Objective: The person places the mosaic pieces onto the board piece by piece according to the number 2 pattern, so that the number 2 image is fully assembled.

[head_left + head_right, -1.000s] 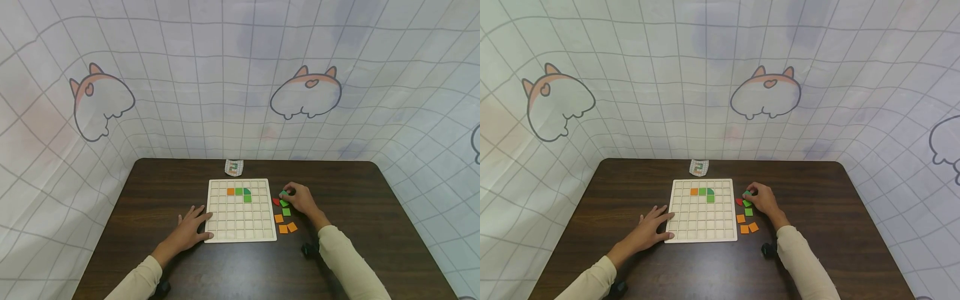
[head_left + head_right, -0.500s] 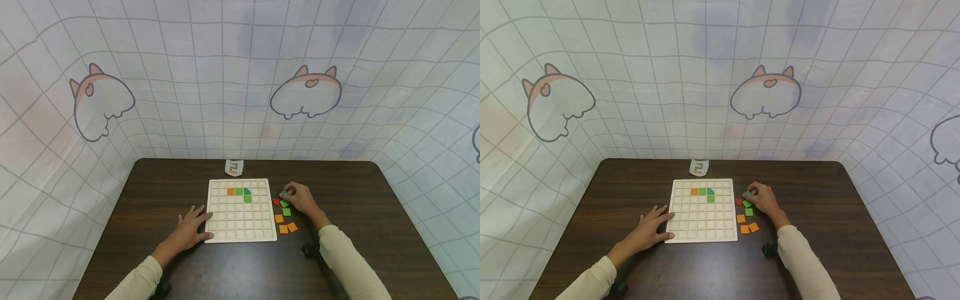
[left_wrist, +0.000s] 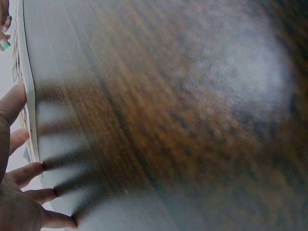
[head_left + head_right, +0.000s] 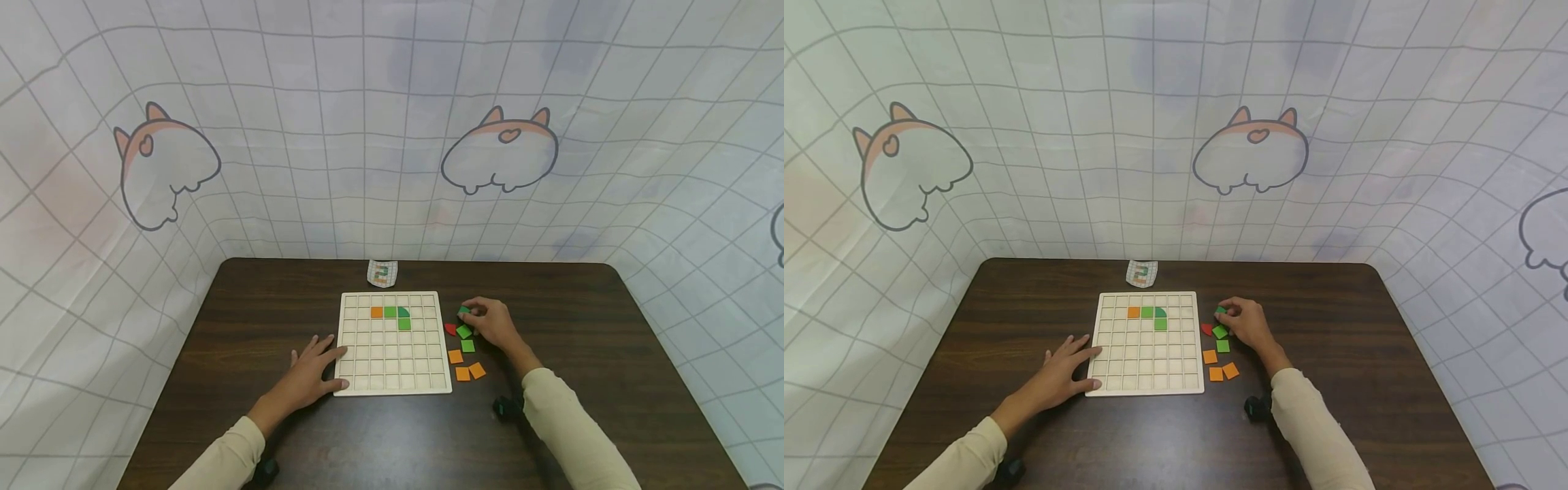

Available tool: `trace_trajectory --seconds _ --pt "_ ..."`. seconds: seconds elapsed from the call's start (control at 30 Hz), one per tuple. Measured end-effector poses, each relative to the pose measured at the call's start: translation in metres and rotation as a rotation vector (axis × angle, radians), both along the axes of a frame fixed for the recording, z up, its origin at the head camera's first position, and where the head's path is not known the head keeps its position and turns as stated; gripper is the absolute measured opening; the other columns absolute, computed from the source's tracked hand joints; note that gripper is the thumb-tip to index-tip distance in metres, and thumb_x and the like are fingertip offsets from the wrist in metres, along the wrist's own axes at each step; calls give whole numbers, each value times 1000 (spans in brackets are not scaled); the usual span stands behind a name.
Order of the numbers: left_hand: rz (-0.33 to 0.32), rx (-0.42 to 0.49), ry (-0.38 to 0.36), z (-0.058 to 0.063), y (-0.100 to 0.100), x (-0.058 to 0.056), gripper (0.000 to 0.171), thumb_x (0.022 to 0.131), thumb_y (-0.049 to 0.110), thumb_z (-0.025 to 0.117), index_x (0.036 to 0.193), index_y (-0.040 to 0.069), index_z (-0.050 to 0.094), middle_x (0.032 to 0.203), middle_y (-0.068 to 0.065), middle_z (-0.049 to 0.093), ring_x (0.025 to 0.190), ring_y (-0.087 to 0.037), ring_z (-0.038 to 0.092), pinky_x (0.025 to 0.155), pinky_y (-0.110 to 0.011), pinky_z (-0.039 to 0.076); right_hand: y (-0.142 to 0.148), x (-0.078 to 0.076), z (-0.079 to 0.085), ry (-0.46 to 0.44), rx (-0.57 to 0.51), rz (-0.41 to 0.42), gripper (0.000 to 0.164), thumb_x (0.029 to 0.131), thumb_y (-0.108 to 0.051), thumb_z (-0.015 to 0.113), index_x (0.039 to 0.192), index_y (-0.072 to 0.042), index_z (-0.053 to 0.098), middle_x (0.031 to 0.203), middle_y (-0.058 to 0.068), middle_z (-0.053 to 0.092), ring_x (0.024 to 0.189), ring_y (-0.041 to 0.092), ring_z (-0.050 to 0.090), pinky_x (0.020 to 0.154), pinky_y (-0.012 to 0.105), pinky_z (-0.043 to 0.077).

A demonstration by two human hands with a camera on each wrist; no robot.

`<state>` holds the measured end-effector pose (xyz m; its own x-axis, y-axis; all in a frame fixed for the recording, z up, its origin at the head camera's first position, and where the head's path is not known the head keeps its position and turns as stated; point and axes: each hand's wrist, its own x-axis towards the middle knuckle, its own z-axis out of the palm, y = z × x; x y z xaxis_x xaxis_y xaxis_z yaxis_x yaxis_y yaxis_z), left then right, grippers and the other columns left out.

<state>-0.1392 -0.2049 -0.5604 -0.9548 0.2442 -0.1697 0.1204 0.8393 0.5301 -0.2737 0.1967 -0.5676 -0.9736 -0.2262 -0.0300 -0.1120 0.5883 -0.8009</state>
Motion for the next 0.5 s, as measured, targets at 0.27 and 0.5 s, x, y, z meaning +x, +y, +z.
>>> trace_trajectory --seconds 0.27,0.5 --pt "1 4 4 0 -1 0 70 85 41 79 146 19 54 161 -16 35 151 -46 21 107 -82 11 -2 2 4 -45 -61 42 28 94 -16 72 119 -4 70 88 11 66 57 18 59 54 30 53" --pt "3 -1 2 0 0 0 70 85 42 79 146 19 54 161 -16 35 151 -46 20 107 -82 12 -7 5 8 -83 -147 120 35 95 -19 72 123 1 68 88 23 68 56 27 58 50 33 50"
